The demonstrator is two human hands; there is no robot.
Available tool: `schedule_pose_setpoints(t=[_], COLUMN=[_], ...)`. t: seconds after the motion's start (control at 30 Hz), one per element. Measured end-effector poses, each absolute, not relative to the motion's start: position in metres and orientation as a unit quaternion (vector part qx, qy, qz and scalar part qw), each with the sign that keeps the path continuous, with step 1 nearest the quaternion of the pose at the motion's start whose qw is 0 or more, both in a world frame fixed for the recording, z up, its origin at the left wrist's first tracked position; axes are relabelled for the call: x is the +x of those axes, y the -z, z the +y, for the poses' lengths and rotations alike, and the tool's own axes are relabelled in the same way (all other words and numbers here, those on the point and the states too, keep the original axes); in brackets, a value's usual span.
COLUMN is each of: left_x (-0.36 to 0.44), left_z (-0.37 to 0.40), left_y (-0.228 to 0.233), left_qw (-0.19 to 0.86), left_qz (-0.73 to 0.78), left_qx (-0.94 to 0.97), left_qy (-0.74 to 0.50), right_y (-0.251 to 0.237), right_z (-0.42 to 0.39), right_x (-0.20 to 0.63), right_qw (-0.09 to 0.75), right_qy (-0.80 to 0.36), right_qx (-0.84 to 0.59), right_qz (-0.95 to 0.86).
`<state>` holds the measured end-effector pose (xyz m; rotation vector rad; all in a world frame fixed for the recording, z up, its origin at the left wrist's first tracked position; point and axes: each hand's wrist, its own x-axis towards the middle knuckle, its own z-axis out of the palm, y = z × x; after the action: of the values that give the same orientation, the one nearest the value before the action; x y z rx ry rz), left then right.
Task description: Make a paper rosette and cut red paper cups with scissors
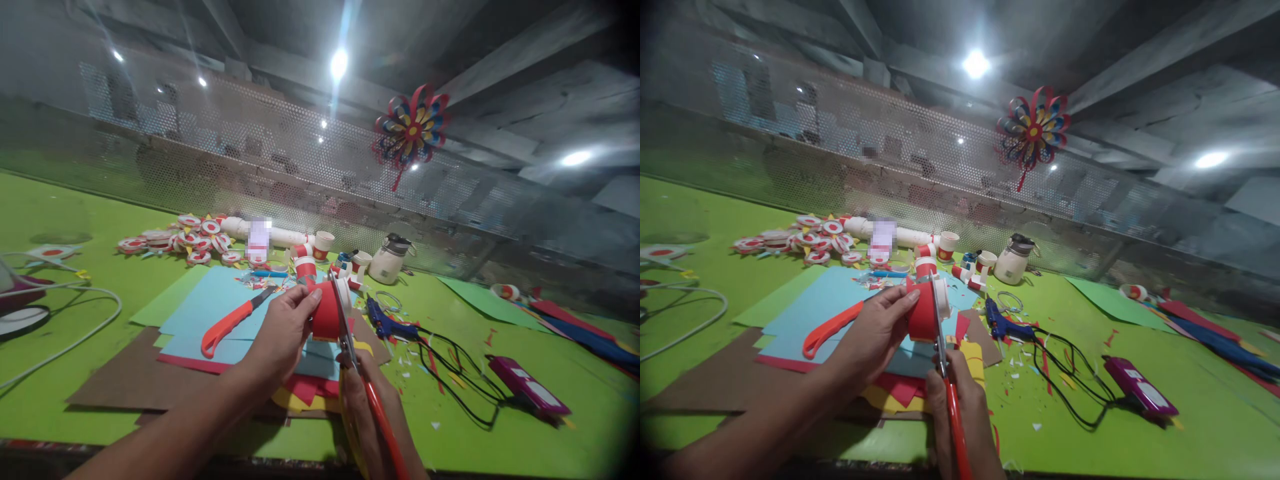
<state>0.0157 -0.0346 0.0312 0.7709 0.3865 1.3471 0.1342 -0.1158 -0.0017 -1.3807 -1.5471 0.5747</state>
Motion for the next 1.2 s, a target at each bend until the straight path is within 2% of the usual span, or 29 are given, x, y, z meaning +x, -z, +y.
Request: schedule_pose_setpoints(t=[0.23, 0.4, 0.5, 0.57, 0.67, 0.87, 1.07, 1.13, 1.2], left_x=[0.016, 0.012, 0.001, -0.008, -0.02, -0.02, -0.006, -0.006, -0.009], left_z=[-0.034, -0.025, -0.013, -0.006, -0.005, -0.027, -0.032, -0.033, -0.037], left_y=[-0.034, -0.025, -0.021, -0.022, -0.035, -0.07, -0.073, -0.071, -0.071], left_qw=[0.693, 0.671, 0.63, 0.601, 0.583, 0.537, 0.575, 0.552, 0.475], left_qz=[0.179, 0.227, 0.308, 0.342, 0.326, 0.268, 0.262, 0.277, 0.319], left_qx=[0.355, 0.394, 0.454, 0.512, 0.571, 0.686, 0.691, 0.696, 0.678], left_qy=[-0.602, -0.585, -0.549, -0.509, -0.477, -0.412, -0.352, -0.367, -0.461], right_y=[0.007, -0.001, -0.013, -0.022, -0.037, -0.061, -0.052, -0.048, -0.046], right_z=[-0.114, -0.11, -0.097, -0.082, -0.061, -0.055, -0.058, -0.056, -0.052], right_x=[0.136, 0.144, 0.162, 0.178, 0.199, 0.19, 0.166, 0.164, 0.165], right_qw=[0.493, 0.526, 0.504, 0.502, 0.501, 0.534, 0.562, 0.58, 0.614], right_qy=[-0.24, -0.339, -0.42, -0.392, -0.368, -0.436, -0.461, -0.464, -0.466], right_qx=[-0.559, -0.536, -0.52, -0.509, -0.484, -0.37, -0.312, -0.308, -0.307], right_qz=[-0.621, -0.567, -0.547, -0.579, -0.615, -0.623, -0.612, -0.594, -0.559])
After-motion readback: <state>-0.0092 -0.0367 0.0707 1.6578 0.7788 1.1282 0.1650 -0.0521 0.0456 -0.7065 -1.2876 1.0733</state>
